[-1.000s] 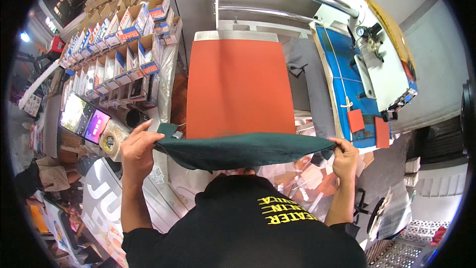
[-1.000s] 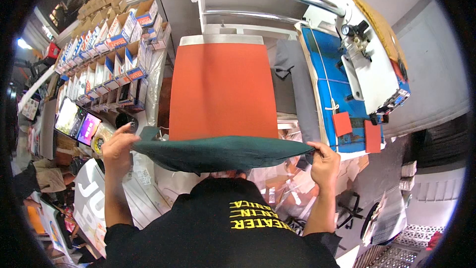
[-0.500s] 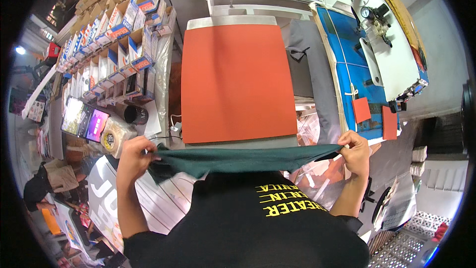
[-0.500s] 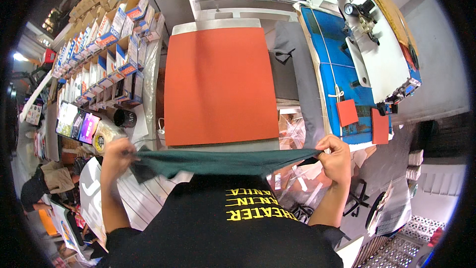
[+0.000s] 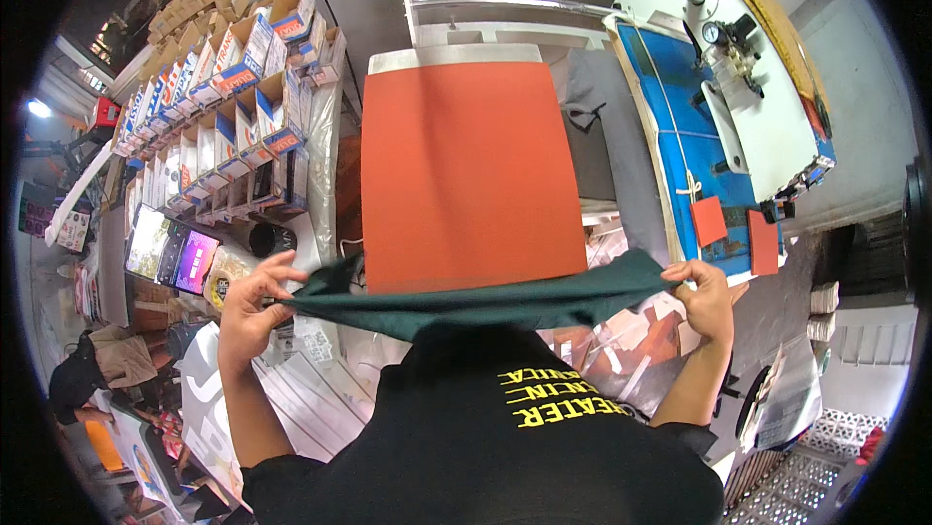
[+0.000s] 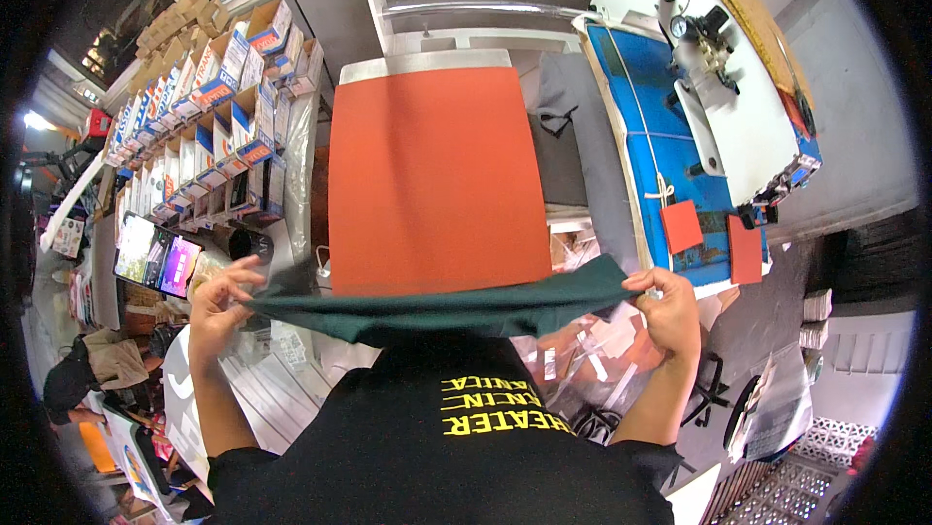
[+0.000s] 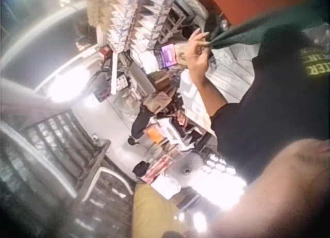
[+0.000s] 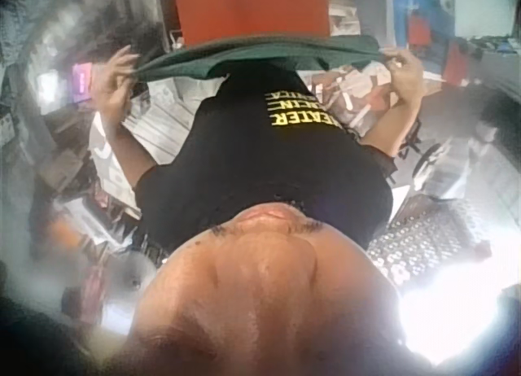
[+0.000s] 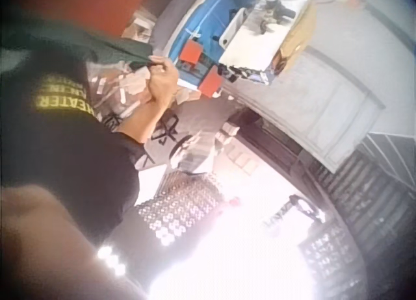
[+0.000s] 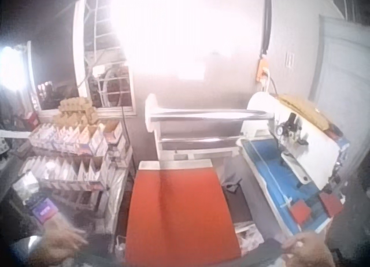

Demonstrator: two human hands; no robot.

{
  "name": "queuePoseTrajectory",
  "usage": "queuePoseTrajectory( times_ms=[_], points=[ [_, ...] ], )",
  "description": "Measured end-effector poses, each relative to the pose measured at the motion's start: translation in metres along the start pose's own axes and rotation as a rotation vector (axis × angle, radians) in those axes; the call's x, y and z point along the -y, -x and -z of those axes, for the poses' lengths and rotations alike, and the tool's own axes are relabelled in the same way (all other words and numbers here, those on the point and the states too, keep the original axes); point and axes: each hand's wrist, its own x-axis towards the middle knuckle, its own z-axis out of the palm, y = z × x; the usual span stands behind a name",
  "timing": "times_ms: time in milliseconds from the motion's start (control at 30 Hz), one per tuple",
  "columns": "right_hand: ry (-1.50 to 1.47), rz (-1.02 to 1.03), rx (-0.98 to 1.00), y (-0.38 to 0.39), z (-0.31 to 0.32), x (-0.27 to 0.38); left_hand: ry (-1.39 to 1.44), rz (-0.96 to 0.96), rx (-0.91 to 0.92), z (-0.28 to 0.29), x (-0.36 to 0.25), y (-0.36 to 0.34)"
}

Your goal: The person organizes printed t-shirts, prepares a plain green garment by smoothing it on a heat press, and cuts a transfer film using scissors before aligning it on the garment.

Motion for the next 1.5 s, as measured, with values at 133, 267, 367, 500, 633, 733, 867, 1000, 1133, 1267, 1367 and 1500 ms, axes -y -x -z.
queuePoseTrajectory(
  times_ms=[133, 267, 367, 500, 633, 733, 867, 1000, 1133, 1267, 1367, 1500],
  points=[
    [-0.463, 0.371, 0.082, 0.010, 0.021, 0.005, 0.573, -0.057, 0.016, 0.010, -0.001, 0.021],
    [-0.001, 0.567, -0.127, -0.011, 0.055, 0.035, 0.180, -0.288, -0.370, 0.032, -0.008, -0.003],
    [0.230, 0.439, -0.157, -0.095, 0.018, 0.055, -0.301, -0.104, -0.353, 0.030, 0.004, -0.083],
    [0.612, 0.285, 0.016, -0.250, -0.065, -0.005, -0.448, 0.067, -0.096, 0.003, 0.149, -0.198],
    [0.575, -0.006, -0.047, -0.284, -0.123, -0.031, -0.037, 0.238, -0.290, -0.035, 0.221, -0.230],
    [0.528, -0.009, -0.167, -0.304, -0.122, -0.016, -0.098, 0.239, -0.419, -0.027, 0.232, -0.256],
    [0.536, -0.090, -0.335, -0.329, -0.142, 0.025, -0.220, 0.270, -0.655, -0.041, 0.230, -0.293],
    [0.323, 0.094, -0.305, -0.342, -0.160, -0.019, -0.387, 0.193, -0.681, -0.068, 0.239, -0.292],
    [0.254, 0.026, -0.212, -0.245, -0.173, -0.086, -0.153, 0.423, -0.377, -0.078, 0.255, -0.192],
    [-0.797, -0.684, 0.149, -0.121, -0.172, -0.153, 0.931, 0.996, -0.011, -0.112, 0.219, -0.091],
    [-0.870, -0.553, 0.177, -0.100, -0.166, -0.180, 1.001, 0.883, -0.012, -0.119, 0.261, -0.051],
    [-1.031, -0.557, 0.003, -0.098, -0.139, -0.160, 1.080, 0.607, -0.029, -0.109, 0.269, -0.043]
  ],
)
